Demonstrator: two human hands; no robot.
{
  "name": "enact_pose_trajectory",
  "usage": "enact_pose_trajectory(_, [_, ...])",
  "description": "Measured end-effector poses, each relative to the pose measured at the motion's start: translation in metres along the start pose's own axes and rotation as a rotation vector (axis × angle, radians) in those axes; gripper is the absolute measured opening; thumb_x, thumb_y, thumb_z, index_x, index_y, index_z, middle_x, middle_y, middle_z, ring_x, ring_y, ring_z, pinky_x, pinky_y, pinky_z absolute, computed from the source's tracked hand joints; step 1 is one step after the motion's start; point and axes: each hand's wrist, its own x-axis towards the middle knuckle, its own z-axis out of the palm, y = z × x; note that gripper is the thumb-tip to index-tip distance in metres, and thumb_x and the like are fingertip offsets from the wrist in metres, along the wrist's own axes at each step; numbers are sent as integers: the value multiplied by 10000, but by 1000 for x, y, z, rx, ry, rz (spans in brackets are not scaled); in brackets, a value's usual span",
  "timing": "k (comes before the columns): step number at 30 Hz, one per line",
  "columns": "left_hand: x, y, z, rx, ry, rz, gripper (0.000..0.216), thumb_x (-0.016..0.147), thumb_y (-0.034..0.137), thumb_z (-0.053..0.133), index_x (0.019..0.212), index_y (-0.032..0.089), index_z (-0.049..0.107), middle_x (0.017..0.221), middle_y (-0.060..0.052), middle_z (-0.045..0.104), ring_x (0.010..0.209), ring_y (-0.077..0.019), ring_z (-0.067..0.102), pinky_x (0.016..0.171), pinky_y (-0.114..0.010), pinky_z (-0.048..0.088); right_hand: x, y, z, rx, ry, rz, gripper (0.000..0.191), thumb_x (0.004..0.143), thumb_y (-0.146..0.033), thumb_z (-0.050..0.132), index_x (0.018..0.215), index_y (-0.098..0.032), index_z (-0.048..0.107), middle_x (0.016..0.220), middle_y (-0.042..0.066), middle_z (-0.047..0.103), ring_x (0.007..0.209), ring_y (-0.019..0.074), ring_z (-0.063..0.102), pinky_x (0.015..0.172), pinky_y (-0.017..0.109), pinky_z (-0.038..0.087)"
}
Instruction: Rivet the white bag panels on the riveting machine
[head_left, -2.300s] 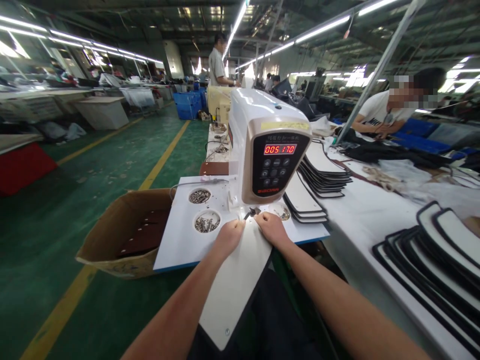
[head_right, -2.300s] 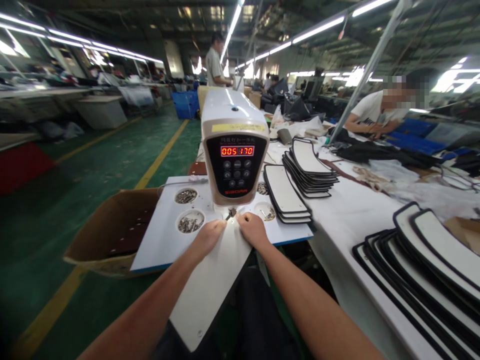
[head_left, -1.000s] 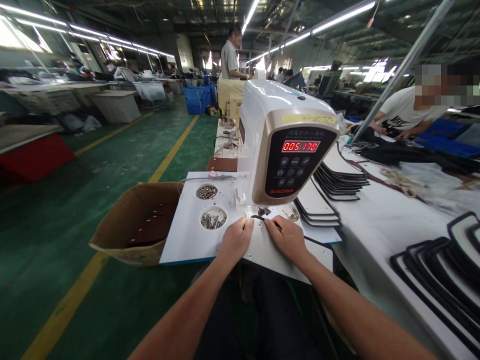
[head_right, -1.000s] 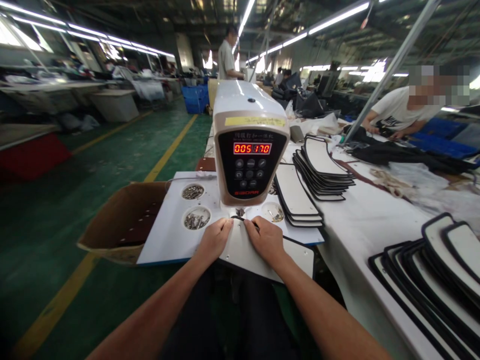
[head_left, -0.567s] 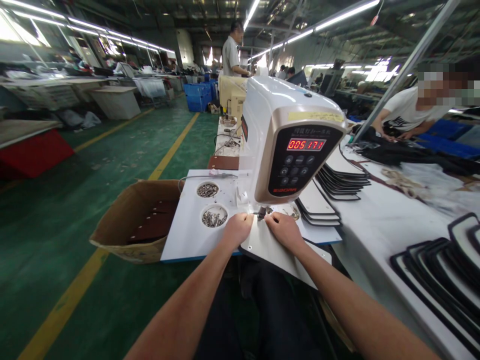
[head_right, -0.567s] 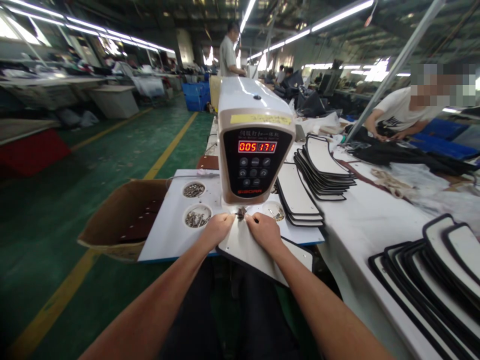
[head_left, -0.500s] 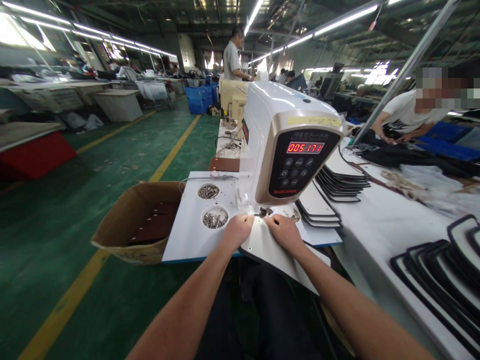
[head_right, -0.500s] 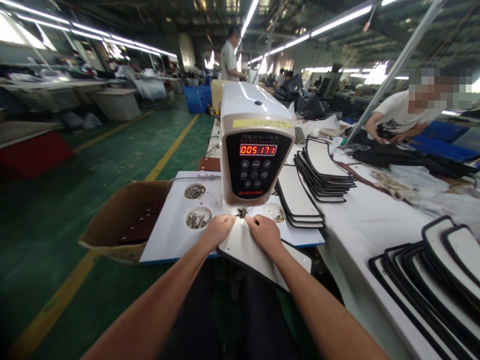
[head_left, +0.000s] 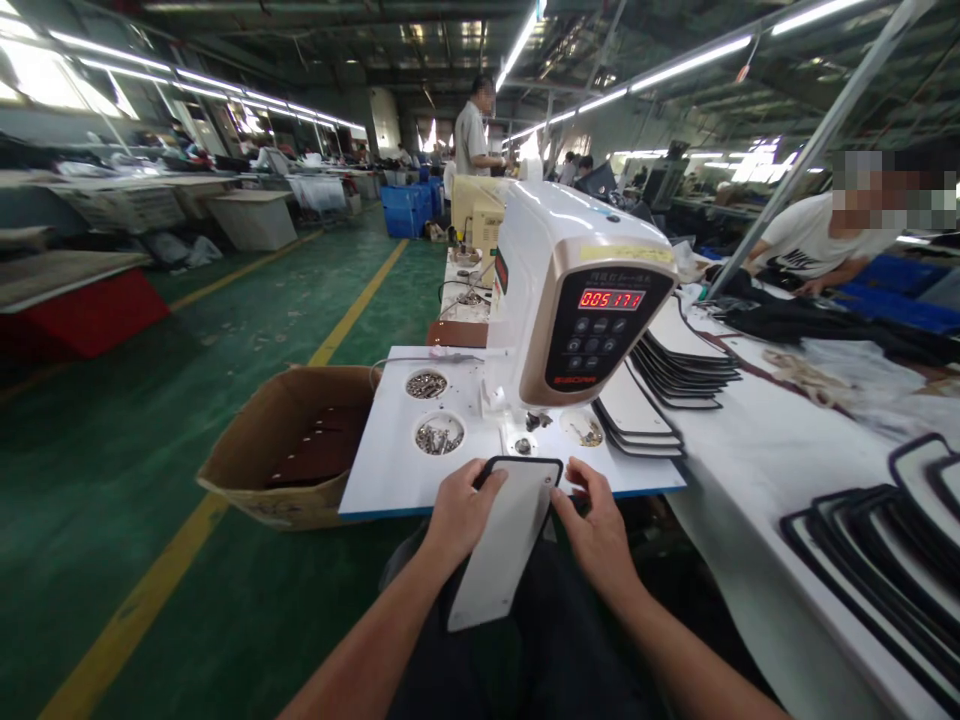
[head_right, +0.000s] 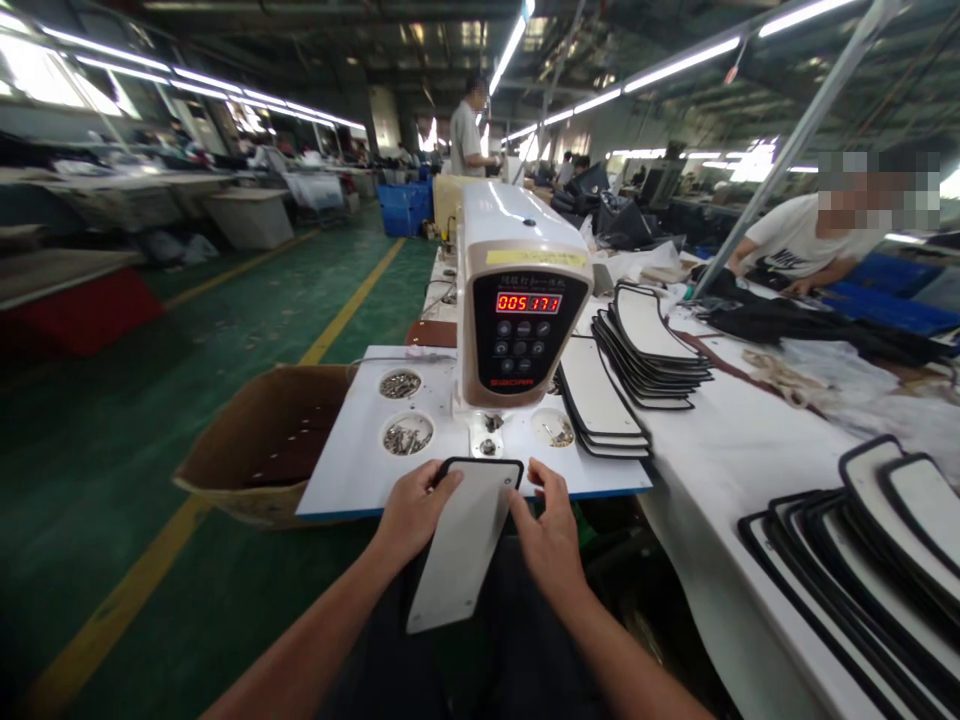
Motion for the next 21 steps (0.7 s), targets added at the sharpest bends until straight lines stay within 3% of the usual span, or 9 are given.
enact_pose_trajectory(3, [6, 14, 9, 85, -127, 175, 324, 890, 449, 457, 789, 190, 622, 766, -3, 648, 737, -151, 542, 676, -270, 358, 13, -12, -7, -193, -91, -262, 390, 891, -462, 562, 1192, -219, 612, 1204, 96, 639, 1129, 256, 563, 972, 393, 411])
enact_pose_trajectory(5, [10, 18, 15, 82, -169, 215, 294, 893, 418, 455, 820, 193, 630, 799, -9, 664, 754, -153, 551, 687, -271, 357, 26, -18, -7, -260, -249, -259, 315, 932, -481, 496, 1035, -235, 663, 1010, 58, 700, 953, 226, 624, 860, 348, 438])
enact_pose_trajectory(7, [14, 17, 20, 59, -179, 179, 293, 889, 423, 460, 811, 191, 621, 771, -1, 657, 727, -147, 547, 664, -265, 346, 37, -21, -5, -285, -318, -177, 352, 962, -495, 429, 912, -232, 659, 850, 29, 699, 807, 197, 626, 748, 304, 429])
enact_pose_trajectory(13, [31, 5, 20, 142, -126, 86, 438, 920, 499, 363, 668, 193, 550, 660, 4, 588, 665, -143, 500, 622, -272, 294, 65, -13, 8, -250, -248, -108, 397, 959, -512, 414, 768, -218, 600, 755, 7, 666, 738, 167, 586, 697, 266, 376])
enact_pose_trajectory(21, [61, 3, 25, 294, -46, 8, 447, 927, 498, 322, 697, 205, 569, 735, -43, 637, 686, -166, 499, 637, -287, 279, 101, -5, 29, -319, -166, -10, 293, 865, -390, 503, 642, -206, 546, 680, 9, 621, 670, 153, 507, 631, 266, 309])
